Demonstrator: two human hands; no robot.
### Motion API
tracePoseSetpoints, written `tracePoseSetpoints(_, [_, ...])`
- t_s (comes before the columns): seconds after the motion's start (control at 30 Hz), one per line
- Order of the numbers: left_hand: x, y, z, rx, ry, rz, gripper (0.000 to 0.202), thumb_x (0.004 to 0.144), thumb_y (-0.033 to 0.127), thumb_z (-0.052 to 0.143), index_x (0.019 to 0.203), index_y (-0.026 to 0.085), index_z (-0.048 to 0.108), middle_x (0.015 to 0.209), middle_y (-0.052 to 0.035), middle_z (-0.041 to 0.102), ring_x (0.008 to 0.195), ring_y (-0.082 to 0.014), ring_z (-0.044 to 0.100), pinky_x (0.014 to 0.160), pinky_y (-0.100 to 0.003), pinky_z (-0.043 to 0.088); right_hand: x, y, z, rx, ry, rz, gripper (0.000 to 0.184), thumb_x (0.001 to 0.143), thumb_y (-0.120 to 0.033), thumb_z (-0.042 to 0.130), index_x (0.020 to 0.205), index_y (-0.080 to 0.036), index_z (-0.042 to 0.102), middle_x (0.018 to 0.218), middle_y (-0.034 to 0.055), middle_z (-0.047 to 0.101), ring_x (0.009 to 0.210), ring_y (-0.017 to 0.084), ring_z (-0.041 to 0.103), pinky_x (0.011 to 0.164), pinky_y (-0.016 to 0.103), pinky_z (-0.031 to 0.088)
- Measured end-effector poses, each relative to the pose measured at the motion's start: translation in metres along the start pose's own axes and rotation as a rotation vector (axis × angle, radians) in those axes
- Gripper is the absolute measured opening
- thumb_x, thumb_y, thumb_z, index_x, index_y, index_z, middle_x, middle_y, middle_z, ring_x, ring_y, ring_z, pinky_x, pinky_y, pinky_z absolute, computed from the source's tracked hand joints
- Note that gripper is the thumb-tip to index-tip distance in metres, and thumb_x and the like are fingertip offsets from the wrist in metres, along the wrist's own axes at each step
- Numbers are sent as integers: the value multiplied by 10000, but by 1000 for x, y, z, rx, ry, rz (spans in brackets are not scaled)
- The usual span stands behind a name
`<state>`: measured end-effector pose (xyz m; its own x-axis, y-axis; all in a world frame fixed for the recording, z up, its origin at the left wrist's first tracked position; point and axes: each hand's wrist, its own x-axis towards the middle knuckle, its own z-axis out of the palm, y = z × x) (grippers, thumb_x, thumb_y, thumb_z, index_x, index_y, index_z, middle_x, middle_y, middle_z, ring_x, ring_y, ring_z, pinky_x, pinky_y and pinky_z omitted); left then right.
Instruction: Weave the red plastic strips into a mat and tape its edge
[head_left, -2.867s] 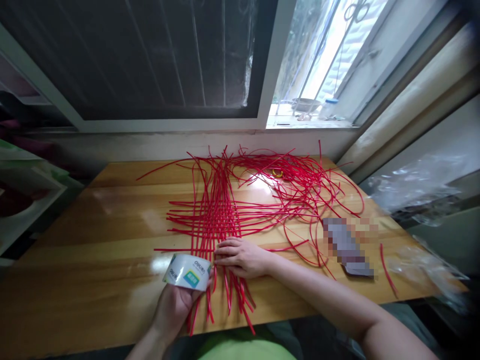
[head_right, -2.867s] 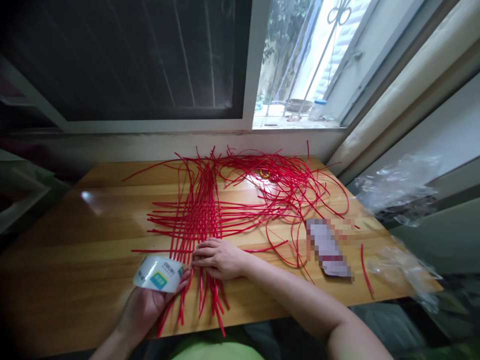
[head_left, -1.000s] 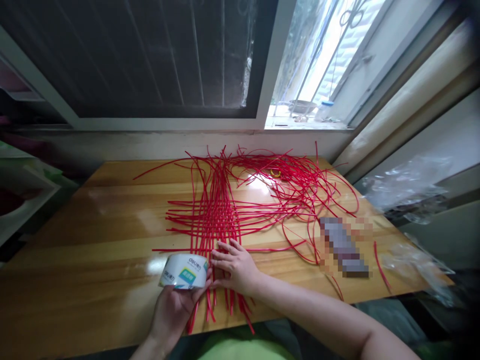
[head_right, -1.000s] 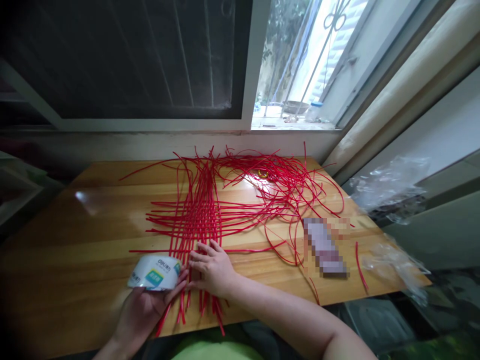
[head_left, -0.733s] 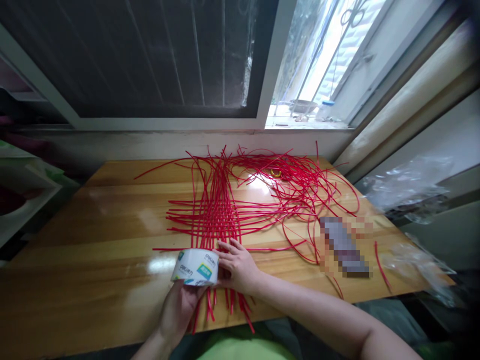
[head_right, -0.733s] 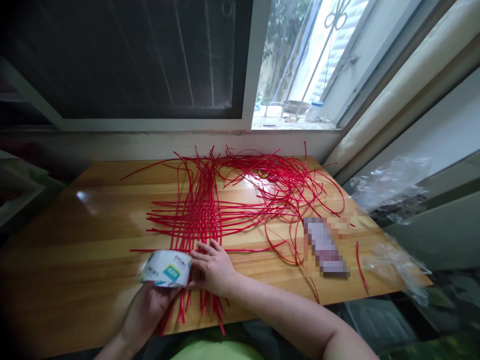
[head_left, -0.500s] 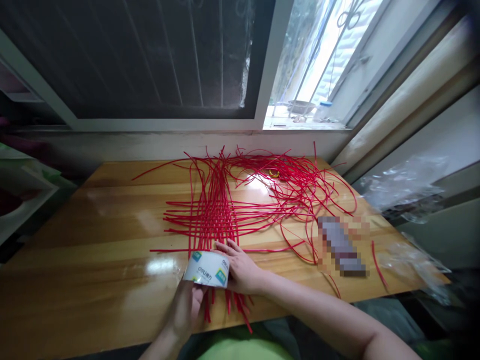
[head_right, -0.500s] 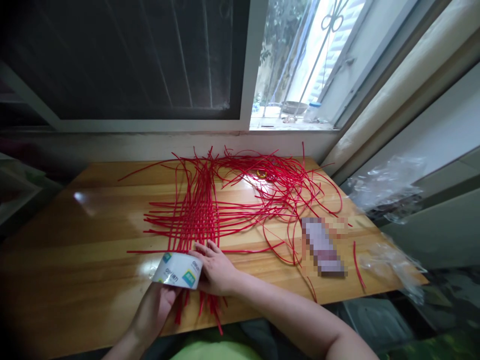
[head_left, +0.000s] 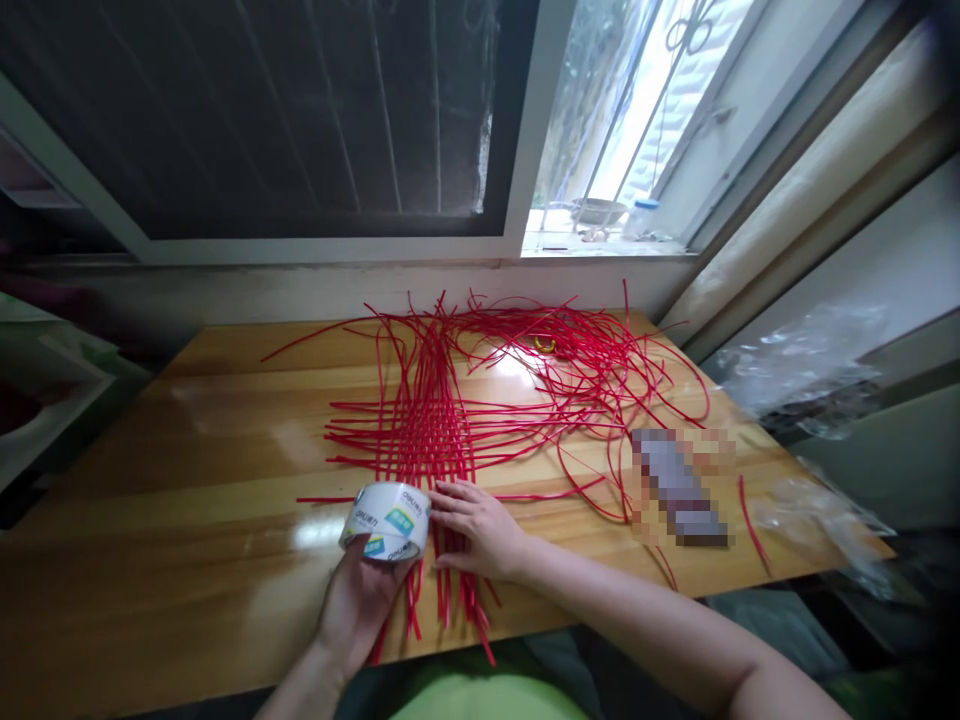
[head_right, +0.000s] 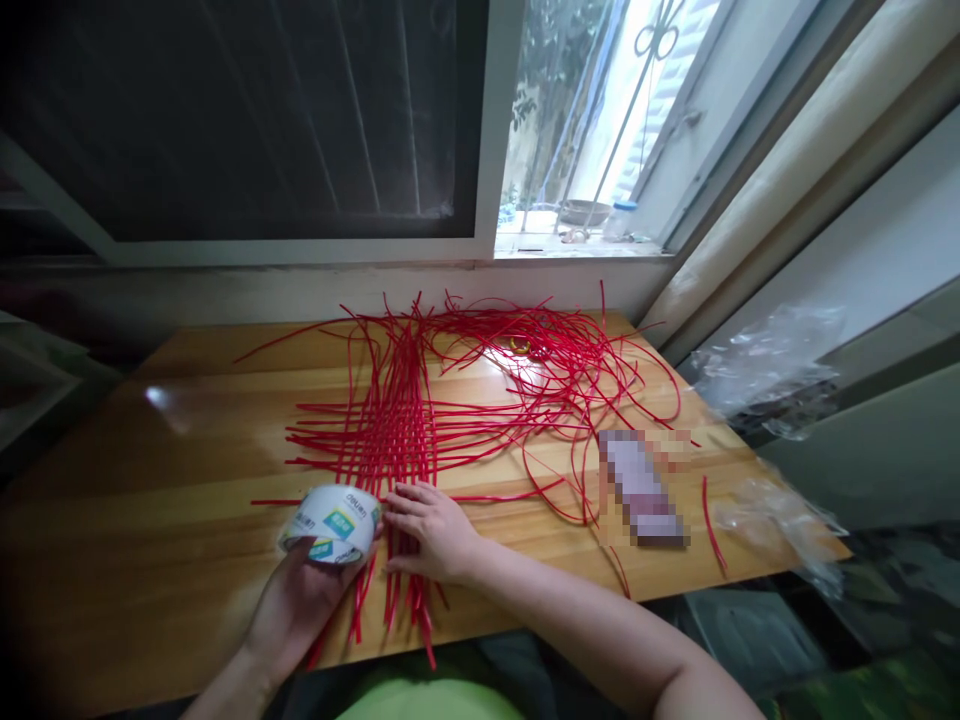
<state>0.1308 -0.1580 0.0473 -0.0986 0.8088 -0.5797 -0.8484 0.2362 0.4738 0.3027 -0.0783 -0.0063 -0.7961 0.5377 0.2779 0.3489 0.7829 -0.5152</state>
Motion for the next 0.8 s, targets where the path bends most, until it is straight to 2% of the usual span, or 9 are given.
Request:
tracePoseSetpoints(0.23, [-1, -7, -2, -23, 25, 12, 518, 799, 112, 442, 1307, 164, 354, 1039, -129, 627, 950, -248, 609, 835, -400, 496, 5, -7, -2, -2, -6, 66, 573, 693, -593, 585, 1114, -204, 595, 1270, 59, 509, 1214, 244, 373, 1025, 409, 254])
tracePoseSetpoints(0.53, [-2, -15, -4, -52, 33, -16, 543, 795, 212, 469, 1321, 187, 336, 1104, -92, 602, 1051, -241, 552, 943, -393, 421, 5, -9, 7, 27, 75, 96, 455, 657, -566, 633, 941, -211, 660, 1238, 48, 538, 1175, 246, 406, 1002, 404, 273])
tracePoseSetpoints(0.67, [-1, -16, -5, -15, 33, -17, 556, 777, 220, 492, 1313, 184, 348, 1105, -92, 600, 1057, -253, 544, 951, -405, 410, 4, -8, 11, 30, 97, 105, 421, 652, -522, 650, 937, -213, 657, 1235, 37, 541, 1172, 245, 406, 1005, 398, 266])
tracePoseSetpoints(0.8, [0, -16, -5, 73, 15, 49, 585, 745, 252, 543, 1301, 194, 371, 1115, -92, 597, 1060, -274, 538, 945, -434, 409, 4, -8, 10, 56, 67, 102, 436, 651, -475, 663, 1000, -214, 635, 1253, 41, 525, 1188, 247, 392, 1011, 395, 255])
